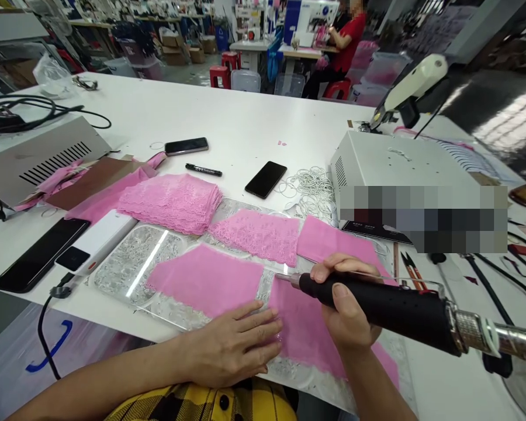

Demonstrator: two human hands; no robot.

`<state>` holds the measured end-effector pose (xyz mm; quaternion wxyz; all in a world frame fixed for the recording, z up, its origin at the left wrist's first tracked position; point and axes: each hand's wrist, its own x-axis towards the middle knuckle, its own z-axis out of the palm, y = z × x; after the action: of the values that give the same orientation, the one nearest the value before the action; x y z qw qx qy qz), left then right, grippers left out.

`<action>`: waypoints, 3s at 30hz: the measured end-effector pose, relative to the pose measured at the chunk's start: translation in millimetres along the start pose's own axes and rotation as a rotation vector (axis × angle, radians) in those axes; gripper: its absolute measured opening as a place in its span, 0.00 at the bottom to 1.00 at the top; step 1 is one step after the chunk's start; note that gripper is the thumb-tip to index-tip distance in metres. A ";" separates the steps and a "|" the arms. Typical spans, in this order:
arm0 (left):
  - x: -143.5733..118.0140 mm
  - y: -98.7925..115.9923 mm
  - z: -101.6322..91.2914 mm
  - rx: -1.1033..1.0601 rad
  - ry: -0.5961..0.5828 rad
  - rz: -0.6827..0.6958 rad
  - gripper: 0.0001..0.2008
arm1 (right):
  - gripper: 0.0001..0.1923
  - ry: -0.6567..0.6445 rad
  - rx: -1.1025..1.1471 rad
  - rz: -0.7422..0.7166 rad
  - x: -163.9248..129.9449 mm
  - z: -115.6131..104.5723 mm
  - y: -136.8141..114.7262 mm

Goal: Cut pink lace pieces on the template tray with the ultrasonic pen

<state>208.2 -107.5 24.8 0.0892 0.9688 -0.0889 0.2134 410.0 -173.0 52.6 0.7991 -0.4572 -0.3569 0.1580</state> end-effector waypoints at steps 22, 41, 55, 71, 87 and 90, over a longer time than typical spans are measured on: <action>-6.1 2.3 2.8 -0.002 -0.017 0.017 0.14 | 0.06 -0.006 -0.015 -0.016 -1.7 2.2 -6.1; -16.0 12.8 1.2 -0.044 0.045 0.027 0.13 | 0.06 -0.133 0.048 0.069 -14.4 -5.5 -17.0; -13.2 16.2 -3.0 -0.033 0.001 0.009 0.13 | 0.06 -0.281 0.125 0.158 -23.7 -12.2 -17.0; 5.4 -4.8 7.5 0.178 -0.027 -0.221 0.18 | 0.09 0.293 -0.070 -0.070 9.8 -52.7 -38.6; 13.6 -11.1 20.0 0.238 -0.097 -0.304 0.22 | 0.08 0.196 -0.050 -0.054 -2.4 -48.8 -21.6; 13.7 -11.2 20.0 0.237 -0.099 -0.303 0.22 | 0.08 0.191 -0.043 -0.057 -2.4 -46.7 -20.5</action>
<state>230.8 -102.7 11.4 0.0011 0.9841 0.0795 0.1587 440.2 -214.2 53.6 0.8238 -0.4769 -0.2950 0.0832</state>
